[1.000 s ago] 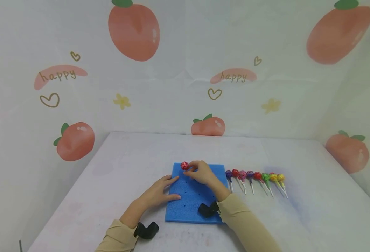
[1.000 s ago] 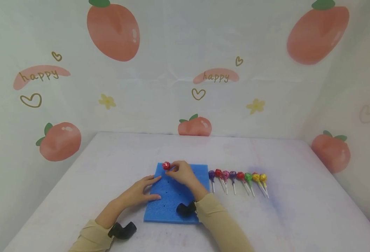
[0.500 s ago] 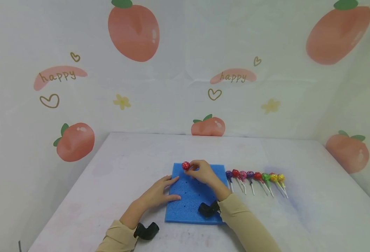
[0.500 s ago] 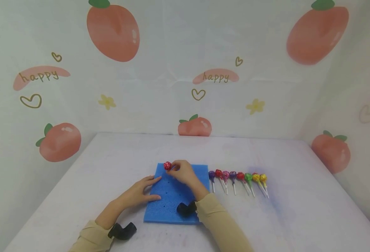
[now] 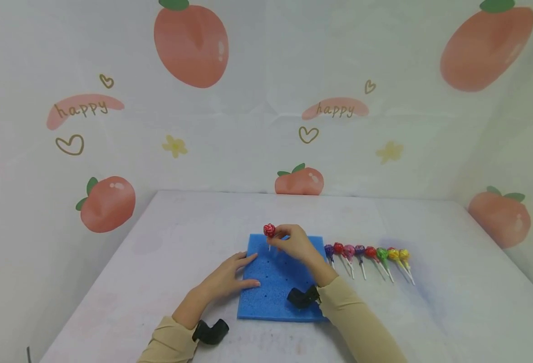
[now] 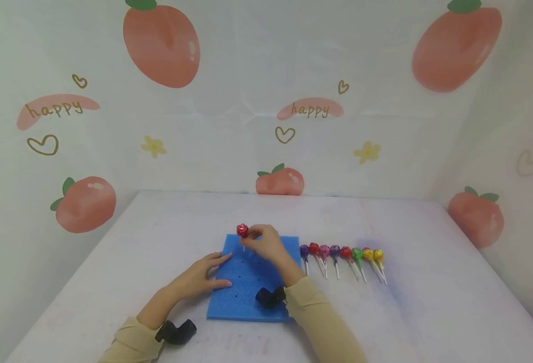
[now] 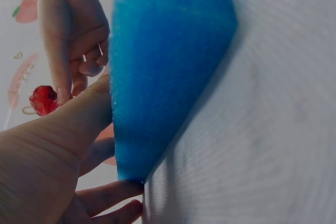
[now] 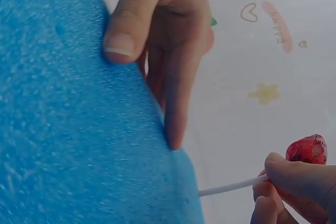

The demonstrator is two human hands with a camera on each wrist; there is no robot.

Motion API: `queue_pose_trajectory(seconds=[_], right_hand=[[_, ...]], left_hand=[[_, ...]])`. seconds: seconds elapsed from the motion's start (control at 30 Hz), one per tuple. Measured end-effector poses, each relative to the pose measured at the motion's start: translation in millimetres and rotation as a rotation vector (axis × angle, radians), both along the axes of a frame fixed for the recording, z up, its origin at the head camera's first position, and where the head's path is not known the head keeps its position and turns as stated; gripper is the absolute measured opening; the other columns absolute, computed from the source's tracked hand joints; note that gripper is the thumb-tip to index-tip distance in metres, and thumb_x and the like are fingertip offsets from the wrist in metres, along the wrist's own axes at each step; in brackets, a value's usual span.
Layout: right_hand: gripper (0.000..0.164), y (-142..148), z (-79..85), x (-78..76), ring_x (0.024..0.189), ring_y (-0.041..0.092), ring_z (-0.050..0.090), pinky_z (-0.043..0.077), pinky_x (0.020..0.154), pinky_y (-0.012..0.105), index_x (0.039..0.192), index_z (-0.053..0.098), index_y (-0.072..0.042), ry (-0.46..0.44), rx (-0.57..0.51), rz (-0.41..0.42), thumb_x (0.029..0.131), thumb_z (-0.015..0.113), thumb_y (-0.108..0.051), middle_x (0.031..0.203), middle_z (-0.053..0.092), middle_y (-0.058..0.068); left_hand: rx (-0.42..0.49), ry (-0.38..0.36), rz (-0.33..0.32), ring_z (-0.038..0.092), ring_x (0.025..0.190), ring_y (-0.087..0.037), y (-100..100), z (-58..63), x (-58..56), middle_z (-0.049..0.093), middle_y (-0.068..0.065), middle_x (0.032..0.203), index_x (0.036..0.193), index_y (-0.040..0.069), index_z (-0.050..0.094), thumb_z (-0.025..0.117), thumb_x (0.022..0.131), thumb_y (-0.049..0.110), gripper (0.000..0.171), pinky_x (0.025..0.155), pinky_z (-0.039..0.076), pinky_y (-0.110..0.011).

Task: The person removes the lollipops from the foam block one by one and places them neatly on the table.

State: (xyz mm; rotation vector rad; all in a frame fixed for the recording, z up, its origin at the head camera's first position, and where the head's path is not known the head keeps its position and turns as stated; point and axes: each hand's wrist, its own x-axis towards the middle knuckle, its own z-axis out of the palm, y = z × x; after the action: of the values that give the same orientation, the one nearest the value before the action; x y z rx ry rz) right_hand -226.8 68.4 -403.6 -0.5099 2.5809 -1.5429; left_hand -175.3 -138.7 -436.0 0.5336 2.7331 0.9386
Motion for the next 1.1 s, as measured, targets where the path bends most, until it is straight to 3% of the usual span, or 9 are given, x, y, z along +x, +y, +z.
queue_pose_trajectory(seconds=[0.23, 1.1], right_hand=[[0.018, 9, 4.7, 0.0, 0.064, 0.011, 0.059, 0.047, 0.059, 0.021, 0.096, 0.068, 0.000, 0.007, 0.014, -0.009, 0.086, 0.066, -0.015, 0.087, 0.067, 0.015], [0.021, 36, 7.1, 6.7, 0.069, 0.011, 0.061, 0.052, 0.062, 0.023, 0.095, 0.069, -0.001, -0.010, 0.052, -0.056, 0.085, 0.068, -0.019, 0.093, 0.069, 0.015]], left_hand=[[-0.012, -0.004, 0.006, 0.033, 0.136, -0.043, 1, 1.1, -0.2, 0.036, -0.023, 0.146, 0.141, 0.013, 0.042, 0.069, 0.081, 0.041, 0.072, 0.105, 0.034, -0.060], [0.007, 0.002, -0.008, 0.032, 0.135, -0.044, 1, 2.9, 2.3, 0.035, -0.025, 0.146, 0.141, 0.010, 0.041, 0.069, 0.082, 0.038, 0.071, 0.106, 0.032, -0.061]])
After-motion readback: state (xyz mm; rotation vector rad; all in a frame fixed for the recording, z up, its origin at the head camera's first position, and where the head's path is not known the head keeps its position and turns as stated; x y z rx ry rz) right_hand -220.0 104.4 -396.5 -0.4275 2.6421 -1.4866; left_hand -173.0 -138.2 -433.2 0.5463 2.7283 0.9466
